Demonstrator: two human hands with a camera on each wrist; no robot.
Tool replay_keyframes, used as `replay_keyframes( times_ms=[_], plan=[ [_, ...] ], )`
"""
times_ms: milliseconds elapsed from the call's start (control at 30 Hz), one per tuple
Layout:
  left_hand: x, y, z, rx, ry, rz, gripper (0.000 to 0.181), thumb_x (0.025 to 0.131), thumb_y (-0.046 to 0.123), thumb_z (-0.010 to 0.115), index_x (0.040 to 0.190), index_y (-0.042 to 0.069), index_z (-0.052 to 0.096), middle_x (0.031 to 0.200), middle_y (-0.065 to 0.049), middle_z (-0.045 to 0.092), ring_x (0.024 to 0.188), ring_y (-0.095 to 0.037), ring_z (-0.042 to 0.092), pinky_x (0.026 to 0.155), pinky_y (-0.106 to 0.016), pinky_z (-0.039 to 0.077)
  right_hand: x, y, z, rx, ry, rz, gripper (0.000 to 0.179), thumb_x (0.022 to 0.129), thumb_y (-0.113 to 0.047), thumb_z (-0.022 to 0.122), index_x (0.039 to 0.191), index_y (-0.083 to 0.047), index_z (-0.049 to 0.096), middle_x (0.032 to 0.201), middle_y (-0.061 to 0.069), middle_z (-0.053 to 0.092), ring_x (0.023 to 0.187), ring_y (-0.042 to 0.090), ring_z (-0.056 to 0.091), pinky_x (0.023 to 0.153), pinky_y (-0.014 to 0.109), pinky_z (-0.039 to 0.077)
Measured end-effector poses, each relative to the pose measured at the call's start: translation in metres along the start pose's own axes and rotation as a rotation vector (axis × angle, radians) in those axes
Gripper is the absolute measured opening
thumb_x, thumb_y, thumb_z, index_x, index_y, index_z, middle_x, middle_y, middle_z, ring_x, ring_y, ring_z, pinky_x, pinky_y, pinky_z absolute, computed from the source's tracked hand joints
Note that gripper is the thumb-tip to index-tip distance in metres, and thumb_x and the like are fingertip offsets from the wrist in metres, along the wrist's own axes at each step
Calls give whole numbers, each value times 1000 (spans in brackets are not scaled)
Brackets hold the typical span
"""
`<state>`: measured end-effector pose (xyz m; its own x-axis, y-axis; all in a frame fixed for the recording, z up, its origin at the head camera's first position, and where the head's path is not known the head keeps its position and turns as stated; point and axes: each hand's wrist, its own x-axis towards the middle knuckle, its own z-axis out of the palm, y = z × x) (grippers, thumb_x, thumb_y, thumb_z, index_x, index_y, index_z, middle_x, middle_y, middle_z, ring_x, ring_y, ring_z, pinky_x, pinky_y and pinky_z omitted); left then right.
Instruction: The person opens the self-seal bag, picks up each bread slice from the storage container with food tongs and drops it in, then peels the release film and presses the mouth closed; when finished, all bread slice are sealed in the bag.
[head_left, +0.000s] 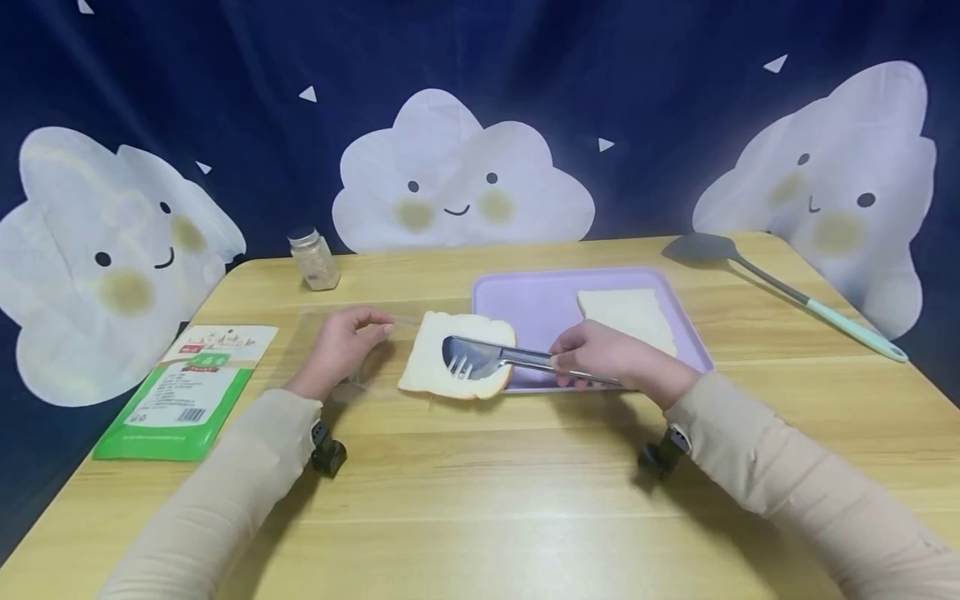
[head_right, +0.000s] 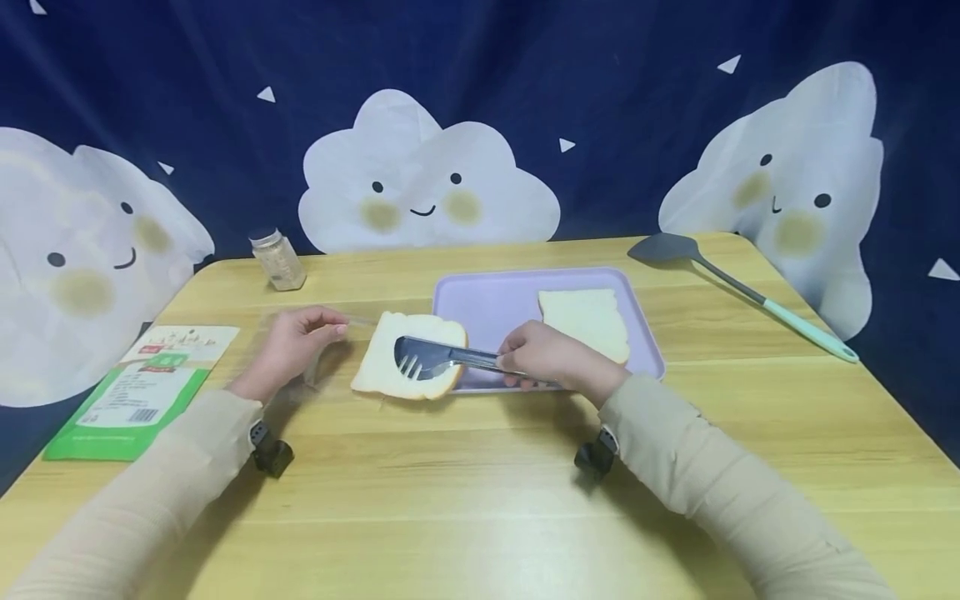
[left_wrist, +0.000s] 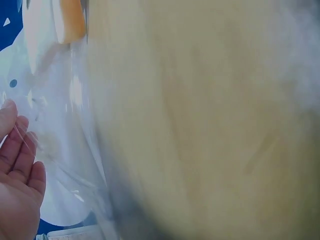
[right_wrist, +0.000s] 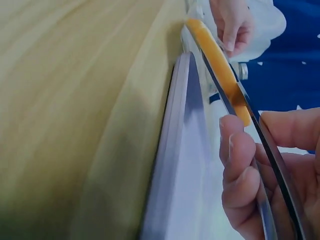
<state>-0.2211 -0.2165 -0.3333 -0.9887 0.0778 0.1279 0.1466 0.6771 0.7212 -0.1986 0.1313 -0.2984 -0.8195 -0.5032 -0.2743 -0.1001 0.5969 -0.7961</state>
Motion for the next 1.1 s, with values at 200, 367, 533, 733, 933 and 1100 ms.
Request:
replay_keyframes(
  times_ms=[200,367,533,733,933,1100],
  plan=[
    [2,1,2,6,-1,-19,20,91,13,59,103,-1,66,110,-18,65,106,-28,54,92,-43,42,-9,-4,-6,-75,46,-58,20,87,-2,50,99,9,61,72,9,60,59,15,53,57,29,46],
    [4,2,1,21,7,-35,19,91,15,59,103,2,66,112,-17,64,105,-26,53,91,-42,42,-13,-5,-13,-103,31,-62,20,87,-2,50,99,8,62,72,8,61,57,14,52,55,29,45],
    [2,2,1,-9,2,-27,18,91,12,59,102,1,66,110,-17,64,102,-26,54,89,-41,43,-7,-2,-19,-99,-23,-50,20,89,-5,50,97,8,62,70,6,62,59,14,54,58,28,47],
    [-1,2,3,-39,-5,38,18,90,9,59,101,-3,66,105,-18,66,103,-28,56,92,-43,43,8,3,-21,13,-94,38,26,89,-8,50,106,11,58,76,9,65,64,14,58,60,27,49],
    [-3,2,4,-64,-20,60,17,90,9,59,100,-3,66,105,-18,66,104,-29,56,95,-46,41,19,10,-19,186,-163,81,28,89,-7,49,107,13,55,71,5,63,56,9,54,49,20,42],
    [-5,3,3,-45,-31,56,18,91,11,58,100,-2,66,102,-17,67,101,-28,58,93,-45,43,24,12,-19,202,-161,57,26,90,-7,49,106,12,54,70,5,62,56,10,53,48,21,41]
  ],
)
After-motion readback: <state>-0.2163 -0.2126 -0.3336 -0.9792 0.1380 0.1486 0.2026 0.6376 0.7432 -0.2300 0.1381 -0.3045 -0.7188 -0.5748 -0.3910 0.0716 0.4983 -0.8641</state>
